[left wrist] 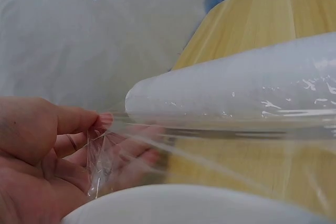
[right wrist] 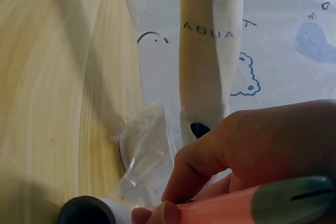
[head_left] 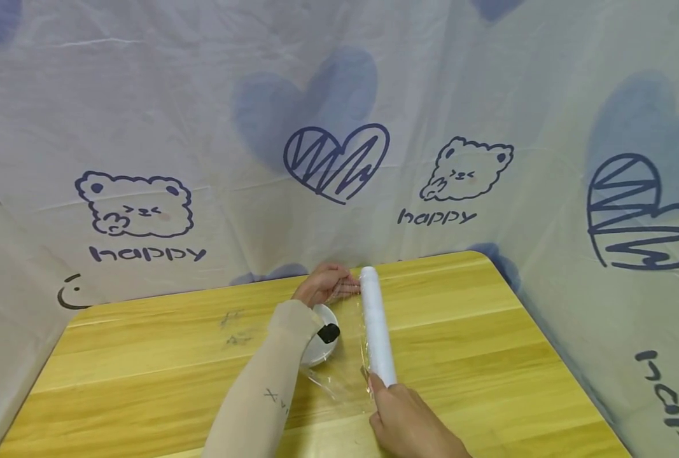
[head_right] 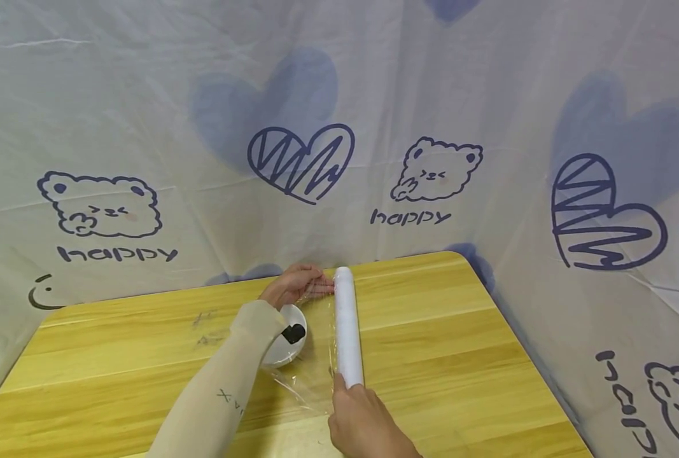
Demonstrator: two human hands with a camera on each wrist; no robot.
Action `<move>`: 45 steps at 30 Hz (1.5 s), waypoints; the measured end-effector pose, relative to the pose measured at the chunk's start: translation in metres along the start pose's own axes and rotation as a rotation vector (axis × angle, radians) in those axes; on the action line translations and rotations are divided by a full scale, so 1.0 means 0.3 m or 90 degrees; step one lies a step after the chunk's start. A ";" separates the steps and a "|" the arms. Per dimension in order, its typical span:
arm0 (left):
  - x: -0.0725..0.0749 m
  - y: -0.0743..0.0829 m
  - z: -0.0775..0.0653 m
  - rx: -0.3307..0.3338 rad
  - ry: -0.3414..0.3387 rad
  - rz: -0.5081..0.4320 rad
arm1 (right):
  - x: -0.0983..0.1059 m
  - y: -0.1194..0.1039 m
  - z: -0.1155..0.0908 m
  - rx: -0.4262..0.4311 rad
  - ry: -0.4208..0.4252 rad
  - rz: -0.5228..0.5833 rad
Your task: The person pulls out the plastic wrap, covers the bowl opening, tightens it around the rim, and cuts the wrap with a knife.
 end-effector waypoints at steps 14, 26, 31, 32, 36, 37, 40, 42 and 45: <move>0.029 -0.007 -0.017 0.005 0.035 0.000 | -0.027 -0.008 -0.037 0.031 -0.010 0.034; 0.025 -0.001 -0.013 0.011 0.020 -0.010 | -0.039 -0.013 -0.078 0.090 0.027 -0.008; 0.008 0.017 0.003 -0.001 0.007 -0.016 | -0.030 -0.001 -0.089 0.092 0.022 0.002; 0.005 0.020 0.006 -0.002 0.007 -0.019 | -0.027 0.001 -0.091 0.091 0.021 0.003; 0.003 0.020 0.015 -0.001 0.011 -0.028 | -0.027 0.015 -0.099 0.074 -0.009 0.017; 0.001 0.021 0.017 -0.002 0.013 -0.038 | -0.028 0.019 -0.101 0.071 -0.017 0.024; -0.007 0.028 0.019 -0.012 0.010 -0.055 | -0.028 0.029 -0.106 0.063 -0.032 0.035; -0.011 0.033 0.020 -0.020 0.008 -0.061 | -0.028 0.032 -0.110 0.064 -0.034 0.041; -0.012 0.038 0.017 -0.024 0.007 -0.049 | -0.031 0.037 -0.118 0.062 -0.039 0.050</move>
Point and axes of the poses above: each hand's wrist, its own z-axis towards the middle knuckle, its own x-axis out of the back of the hand, y = z × x, the point moved 8 cm from there along z, towards the middle knuckle, and after that the axes turned 6 degrees about -x, right-handed, at the moved point
